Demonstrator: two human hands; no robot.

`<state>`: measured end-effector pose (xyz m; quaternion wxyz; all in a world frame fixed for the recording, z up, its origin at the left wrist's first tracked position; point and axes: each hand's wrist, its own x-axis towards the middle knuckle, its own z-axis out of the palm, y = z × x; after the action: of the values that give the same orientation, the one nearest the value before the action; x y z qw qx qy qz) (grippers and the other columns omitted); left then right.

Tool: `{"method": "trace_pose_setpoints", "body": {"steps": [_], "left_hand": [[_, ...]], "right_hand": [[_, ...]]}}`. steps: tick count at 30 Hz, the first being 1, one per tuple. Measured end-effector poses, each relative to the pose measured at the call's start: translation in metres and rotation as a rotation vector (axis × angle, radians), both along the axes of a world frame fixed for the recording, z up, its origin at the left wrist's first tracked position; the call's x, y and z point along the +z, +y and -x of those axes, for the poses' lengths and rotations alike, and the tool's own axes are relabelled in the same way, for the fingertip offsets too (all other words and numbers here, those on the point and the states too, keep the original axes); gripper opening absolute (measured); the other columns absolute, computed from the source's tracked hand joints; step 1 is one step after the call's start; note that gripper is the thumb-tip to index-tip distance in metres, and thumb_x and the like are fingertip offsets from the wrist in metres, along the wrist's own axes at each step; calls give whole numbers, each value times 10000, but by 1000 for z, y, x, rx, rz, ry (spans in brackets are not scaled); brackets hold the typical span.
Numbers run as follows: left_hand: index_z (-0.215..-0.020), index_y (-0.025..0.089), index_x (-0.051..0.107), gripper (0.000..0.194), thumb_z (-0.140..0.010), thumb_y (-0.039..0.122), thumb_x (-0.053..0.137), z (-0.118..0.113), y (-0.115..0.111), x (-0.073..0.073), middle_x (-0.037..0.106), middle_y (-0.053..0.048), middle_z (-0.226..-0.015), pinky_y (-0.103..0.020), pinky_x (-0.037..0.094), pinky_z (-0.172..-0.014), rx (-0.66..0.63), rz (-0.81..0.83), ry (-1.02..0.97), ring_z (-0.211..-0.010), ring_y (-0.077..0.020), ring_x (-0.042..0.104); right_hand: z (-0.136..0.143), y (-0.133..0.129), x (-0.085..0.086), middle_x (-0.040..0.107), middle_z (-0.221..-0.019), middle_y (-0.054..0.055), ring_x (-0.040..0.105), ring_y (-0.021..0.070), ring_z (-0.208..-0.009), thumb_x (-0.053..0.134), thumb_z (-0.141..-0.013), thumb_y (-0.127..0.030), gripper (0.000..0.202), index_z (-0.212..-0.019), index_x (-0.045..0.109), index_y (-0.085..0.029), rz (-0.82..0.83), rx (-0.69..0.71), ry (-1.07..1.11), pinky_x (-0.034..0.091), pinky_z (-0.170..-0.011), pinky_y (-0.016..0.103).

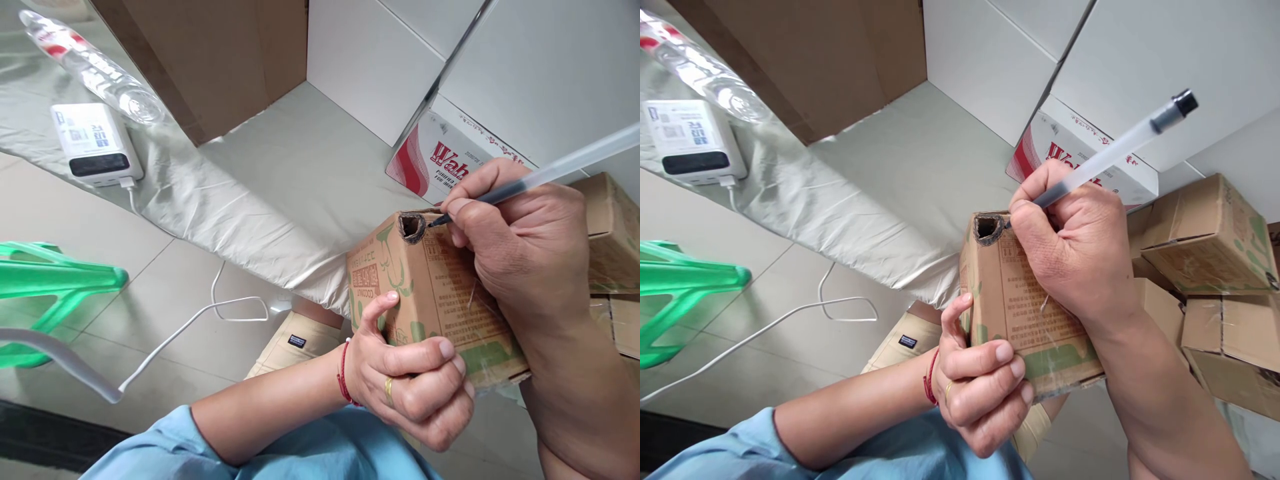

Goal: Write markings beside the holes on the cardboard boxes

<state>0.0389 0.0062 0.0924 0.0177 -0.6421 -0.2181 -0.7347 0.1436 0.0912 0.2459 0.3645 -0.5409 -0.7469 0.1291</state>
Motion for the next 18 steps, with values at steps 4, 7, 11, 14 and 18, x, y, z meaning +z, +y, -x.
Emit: {"method": "trace_pose_setpoints", "body": {"steps": [4, 7, 11, 14, 18], "left_hand": [[-772, 321, 659, 135, -787, 196, 705, -2, 0, 1, 741, 129, -972, -657, 419, -1321, -3, 1, -16, -1152, -128, 669], [-795, 304, 632, 147, -792, 180, 712, -2, -1, 1, 729, 136, -935, -667, 383, -1335, -22, 6, -24, -1105, -138, 691], [-811, 273, 590, 169, -804, 158, 712, -2, -3, 0, 717, 139, -907, -679, 309, -1359, -90, 28, -2, -1071, -157, 713], [-815, 281, 616, 154, -806, 136, 668, -2, -2, 2, 716, 137, -907, -664, 358, -1343, -53, 22, -35, -1084, -145, 703], [-802, 294, 656, 162, -813, 134, 638, -3, -1, 4, 726, 123, -938, -642, 411, -1323, -15, 19, -32, -1090, -135, 687]], "right_hand": [[0, -1, -1, 603, -668, -33, 538, 149, -606, 637, -980, -118, 260, -762, 650, -260, 21, 17, 20, 418, -588, 309], [0, -2, 0, 603, -665, -37, 535, 148, -601, 627, -971, -109, 254, -773, 654, -265, 26, 30, 23, 419, -581, 308], [3, -4, 3, 614, -676, -39, 554, 153, -622, 622, -973, -122, 255, -768, 652, -271, 38, 42, 2, 451, -603, 307], [7, -5, 1, 617, -679, -34, 545, 149, -611, 628, -982, -150, 245, -771, 663, -271, 31, 54, 19, 439, -590, 312], [12, 3, -7, 614, -690, -21, 507, 128, -564, 664, -959, -180, 158, -824, 692, -257, -105, -10, 227, 336, -507, 317]]}}
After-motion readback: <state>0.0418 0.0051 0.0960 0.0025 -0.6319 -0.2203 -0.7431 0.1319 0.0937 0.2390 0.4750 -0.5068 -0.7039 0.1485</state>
